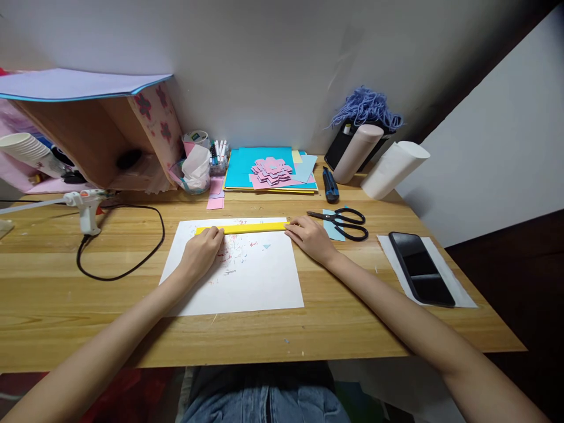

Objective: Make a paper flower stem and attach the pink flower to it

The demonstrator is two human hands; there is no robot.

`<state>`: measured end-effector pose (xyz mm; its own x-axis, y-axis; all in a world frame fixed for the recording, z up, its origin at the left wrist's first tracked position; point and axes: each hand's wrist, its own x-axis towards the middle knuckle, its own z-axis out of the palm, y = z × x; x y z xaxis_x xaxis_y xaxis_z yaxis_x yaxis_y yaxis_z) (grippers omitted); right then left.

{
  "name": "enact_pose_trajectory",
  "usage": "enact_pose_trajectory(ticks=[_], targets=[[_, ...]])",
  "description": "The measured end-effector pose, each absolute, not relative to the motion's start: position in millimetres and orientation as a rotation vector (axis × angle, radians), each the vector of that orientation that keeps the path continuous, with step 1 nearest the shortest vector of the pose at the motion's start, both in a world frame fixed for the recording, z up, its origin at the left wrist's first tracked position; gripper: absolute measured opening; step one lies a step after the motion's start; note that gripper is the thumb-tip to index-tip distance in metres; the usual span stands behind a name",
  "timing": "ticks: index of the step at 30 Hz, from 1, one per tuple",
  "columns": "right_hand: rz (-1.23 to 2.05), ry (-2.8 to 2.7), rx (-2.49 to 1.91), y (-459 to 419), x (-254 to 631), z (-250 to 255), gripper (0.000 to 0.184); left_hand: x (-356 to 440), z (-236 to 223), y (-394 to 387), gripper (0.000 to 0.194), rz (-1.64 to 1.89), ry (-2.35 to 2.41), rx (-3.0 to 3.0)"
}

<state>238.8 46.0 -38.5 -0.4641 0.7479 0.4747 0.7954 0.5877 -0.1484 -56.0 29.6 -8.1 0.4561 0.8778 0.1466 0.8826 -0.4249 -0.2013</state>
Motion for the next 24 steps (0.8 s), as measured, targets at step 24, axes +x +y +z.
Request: enact_pose_trajectory(ticks=[24], targets=[[-0.273, -2.616, -1.163, 57.2, 168.6, -26.0, 0.022, -54.9, -8.9, 34.2, 0.026, -0.078, -1.500, -2.482]])
